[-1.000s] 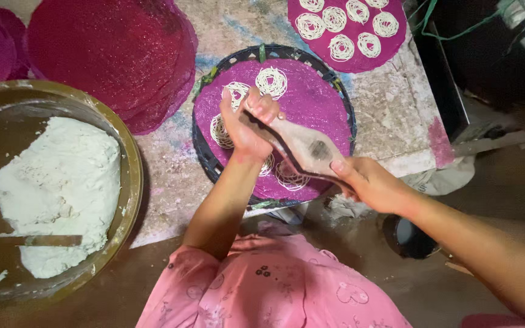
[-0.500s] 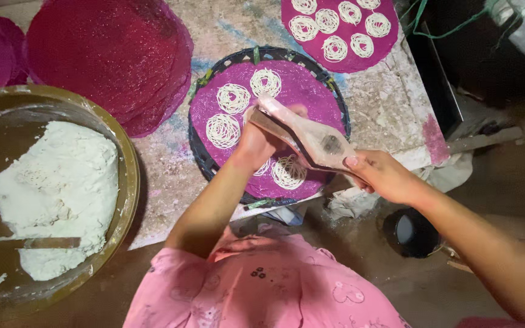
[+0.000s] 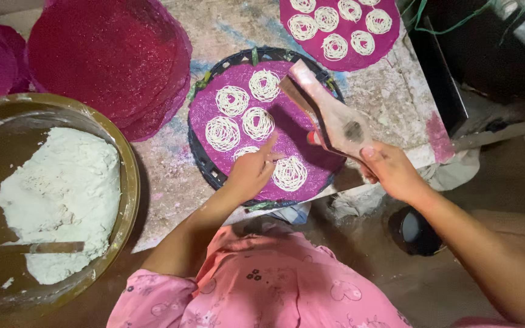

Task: The person scoops white paste from a bowl and uses a handheld applicator to draw spiral patterns on purple trays. They repeat the process across multiple trays, occasionally moving finished trays aside.

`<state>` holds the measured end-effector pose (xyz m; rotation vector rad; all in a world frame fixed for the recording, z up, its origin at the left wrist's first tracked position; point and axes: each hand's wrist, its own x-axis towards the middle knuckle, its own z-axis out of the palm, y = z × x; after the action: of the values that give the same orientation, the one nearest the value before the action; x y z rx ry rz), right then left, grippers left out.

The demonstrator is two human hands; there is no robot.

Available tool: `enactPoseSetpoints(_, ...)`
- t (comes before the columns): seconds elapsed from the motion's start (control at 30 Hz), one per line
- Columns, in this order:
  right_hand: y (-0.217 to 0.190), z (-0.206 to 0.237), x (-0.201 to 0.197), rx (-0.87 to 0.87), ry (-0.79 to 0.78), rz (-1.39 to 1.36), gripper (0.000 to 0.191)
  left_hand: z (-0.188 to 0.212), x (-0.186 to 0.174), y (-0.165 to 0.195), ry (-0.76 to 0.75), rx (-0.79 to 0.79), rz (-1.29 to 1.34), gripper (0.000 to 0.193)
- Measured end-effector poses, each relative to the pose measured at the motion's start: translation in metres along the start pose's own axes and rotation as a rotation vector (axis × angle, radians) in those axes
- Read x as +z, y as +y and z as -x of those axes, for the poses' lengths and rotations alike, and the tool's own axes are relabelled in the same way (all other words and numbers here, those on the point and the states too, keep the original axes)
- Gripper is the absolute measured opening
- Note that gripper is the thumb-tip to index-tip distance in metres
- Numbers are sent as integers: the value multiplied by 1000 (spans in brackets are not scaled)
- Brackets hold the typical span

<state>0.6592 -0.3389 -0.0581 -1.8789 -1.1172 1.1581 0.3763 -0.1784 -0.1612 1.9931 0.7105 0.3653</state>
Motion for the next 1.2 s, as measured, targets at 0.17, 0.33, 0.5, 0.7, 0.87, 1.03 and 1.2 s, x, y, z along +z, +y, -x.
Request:
enactPoseSetpoints(0.17,-1,-2,-3,-66,-85,0,57,-23,-10,12,148,187,379,51)
enactPoseSetpoints(0.33,-29,-25,-3,242,-388,39,67,-91,-18,30,103,111,1881,58)
enactPoseSetpoints(0.5,-62,-51,2,124,-124,403,71,-124,-30,32,127,348,2085,54)
enactPoseSetpoints(0.7,-74,-61,25,-19,-74,483,69,-130,-42,17,209,304,2077,56)
enactPoseSetpoints(0.87,-82,-64,6,53,-104,561,69,-137,-28,29,304,199,2163,58)
enactPoseSetpoints(1.03,-83,-77,12,-18,-27,576,68,-150,-49,33,368,209,2087,57)
enactPoseSetpoints(1.2,-75,-73,13,59,-122,534,74,-140,-44,30,416,86,2101,58)
